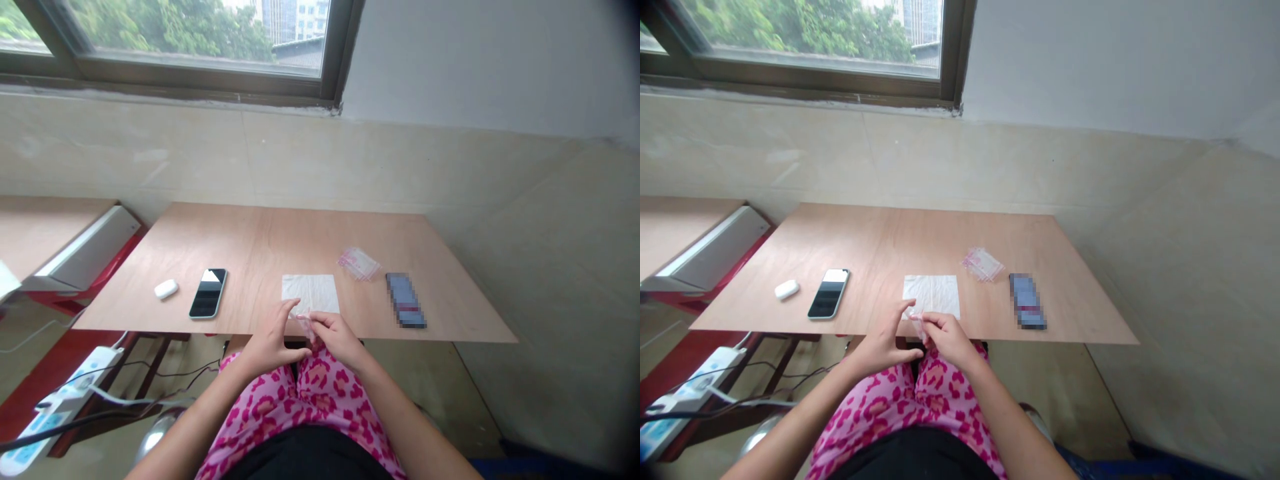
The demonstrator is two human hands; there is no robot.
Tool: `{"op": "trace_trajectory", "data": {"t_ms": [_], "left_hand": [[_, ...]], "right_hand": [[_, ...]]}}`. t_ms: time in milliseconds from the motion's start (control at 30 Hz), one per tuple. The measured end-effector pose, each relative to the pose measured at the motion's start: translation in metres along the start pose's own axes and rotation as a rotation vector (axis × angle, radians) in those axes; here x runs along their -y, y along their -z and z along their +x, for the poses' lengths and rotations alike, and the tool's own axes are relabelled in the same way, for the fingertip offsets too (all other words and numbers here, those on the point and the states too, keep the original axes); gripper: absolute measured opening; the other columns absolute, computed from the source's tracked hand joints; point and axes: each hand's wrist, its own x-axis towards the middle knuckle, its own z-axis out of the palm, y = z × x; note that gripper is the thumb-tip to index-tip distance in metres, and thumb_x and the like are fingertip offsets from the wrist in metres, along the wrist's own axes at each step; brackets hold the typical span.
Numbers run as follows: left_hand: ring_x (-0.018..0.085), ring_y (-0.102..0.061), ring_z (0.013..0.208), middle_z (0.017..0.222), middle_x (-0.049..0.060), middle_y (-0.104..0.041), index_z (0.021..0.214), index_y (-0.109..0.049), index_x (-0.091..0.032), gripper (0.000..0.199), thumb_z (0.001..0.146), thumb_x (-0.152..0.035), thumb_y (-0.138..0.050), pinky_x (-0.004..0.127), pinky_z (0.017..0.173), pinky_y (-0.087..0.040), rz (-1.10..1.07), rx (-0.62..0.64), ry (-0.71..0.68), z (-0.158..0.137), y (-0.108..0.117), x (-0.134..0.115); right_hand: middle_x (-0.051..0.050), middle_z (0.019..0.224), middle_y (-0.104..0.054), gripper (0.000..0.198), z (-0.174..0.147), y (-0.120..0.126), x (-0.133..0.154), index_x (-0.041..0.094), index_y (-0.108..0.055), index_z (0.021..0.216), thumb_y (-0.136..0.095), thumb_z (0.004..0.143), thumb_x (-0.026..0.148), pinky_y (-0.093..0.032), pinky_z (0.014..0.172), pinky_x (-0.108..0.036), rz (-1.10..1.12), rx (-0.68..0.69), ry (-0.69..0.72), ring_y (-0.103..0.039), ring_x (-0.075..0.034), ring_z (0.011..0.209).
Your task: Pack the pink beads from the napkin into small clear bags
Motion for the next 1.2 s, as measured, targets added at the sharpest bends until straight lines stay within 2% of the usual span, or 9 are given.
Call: {"op": "trace_trajectory", "data": {"t_ms": [100,200,333,433,567,733,900,1033,1200], "left_hand": [[0.03,-0.062,0.115,0.123,0.012,-0.061,0.155,-0.033,-0.026,0.084,0.081,-0.023,-0.073,0.049,0.103,-0.047,-0.048,-0.021,0.098,-0.002,-0.007,0.01],[0.02,-0.066,0.091,0.102,0.004,-0.062,0.154,-0.029,-0.028,0.08,0.083,-0.014,-0.064,0.04,0.089,-0.053,-0.316,-0.024,0.235,0.001,-0.009,0.016],[0.015,-0.066,0.084,0.098,0.0,-0.059,0.148,-0.031,-0.029,0.075,0.085,-0.019,-0.07,0.035,0.083,-0.057,-0.825,-0.081,0.371,0.011,0.001,0.016],[0.014,-0.067,0.084,0.098,0.001,-0.06,0.143,-0.038,-0.028,0.069,0.085,-0.024,-0.074,0.033,0.082,-0.059,-1.011,-0.152,0.487,0.014,0.008,0.014],[0.014,-0.069,0.083,0.099,0.002,-0.064,0.138,-0.05,-0.024,0.067,0.079,-0.023,-0.081,0.029,0.079,-0.059,-1.031,-0.184,0.576,0.015,0.009,0.02],[0.012,-0.069,0.073,0.099,0.009,-0.072,0.107,-0.07,-0.012,0.041,0.077,-0.035,-0.086,0.026,0.075,-0.058,-0.984,-0.199,0.714,0.016,0.006,0.032],[0.009,-0.062,0.063,0.077,0.003,-0.069,0.084,-0.071,-0.012,0.04,0.072,-0.046,-0.088,0.022,0.064,-0.054,-0.946,-0.248,0.723,0.017,0.005,0.035],[0.011,-0.062,0.067,0.079,0.004,-0.068,0.083,-0.07,-0.013,0.038,0.074,-0.047,-0.084,0.019,0.059,-0.049,-0.895,-0.285,0.7,0.016,0.005,0.037],[0.012,-0.062,0.069,0.079,0.001,-0.065,0.085,-0.069,-0.014,0.036,0.076,-0.047,-0.082,0.02,0.06,-0.05,-0.837,-0.327,0.666,0.018,0.007,0.042]], "right_hand": [[0.0,0.069,-0.06,0.038,0.004,0.005,-0.004,0.018,-0.075,0.109,-0.062,0.09,0.048,-0.043,0.055,-0.024,0.033,-0.024,-0.01,-0.052,-0.012,0.056],[0.0,0.075,-0.062,0.044,0.007,0.011,-0.007,0.017,-0.072,0.119,-0.068,0.087,0.047,-0.043,0.056,-0.024,0.029,-0.056,0.001,-0.05,-0.011,0.056],[0.001,0.073,-0.059,0.05,0.009,0.018,-0.005,0.015,-0.071,0.124,-0.072,0.084,0.045,-0.04,0.055,-0.023,-0.009,-0.08,0.048,-0.049,-0.01,0.056],[0.002,0.069,-0.056,0.053,0.009,0.021,-0.002,0.014,-0.07,0.126,-0.071,0.083,0.046,-0.041,0.055,-0.024,-0.022,-0.092,0.062,-0.05,-0.011,0.056],[0.004,0.066,-0.054,0.053,0.009,0.019,-0.003,0.014,-0.069,0.126,-0.07,0.083,0.046,-0.042,0.055,-0.025,-0.073,-0.108,0.076,-0.05,-0.012,0.055],[0.003,0.068,-0.055,0.051,0.01,0.015,-0.01,0.013,-0.069,0.126,-0.07,0.085,0.043,-0.039,0.055,-0.024,-0.122,-0.106,0.086,-0.049,-0.011,0.056],[0.004,0.067,-0.055,0.046,0.012,0.013,-0.014,0.013,-0.07,0.126,-0.069,0.087,0.037,-0.038,0.055,-0.023,-0.126,-0.075,0.09,-0.05,-0.011,0.056],[0.004,0.065,-0.055,0.046,0.015,0.01,-0.015,0.013,-0.069,0.128,-0.068,0.087,0.035,-0.038,0.054,-0.023,-0.117,-0.045,0.078,-0.049,-0.01,0.055],[0.004,0.067,-0.054,0.047,0.026,0.007,-0.016,0.013,-0.069,0.126,-0.069,0.086,0.037,-0.039,0.055,-0.023,-0.101,-0.02,0.07,-0.049,-0.01,0.056]]}}
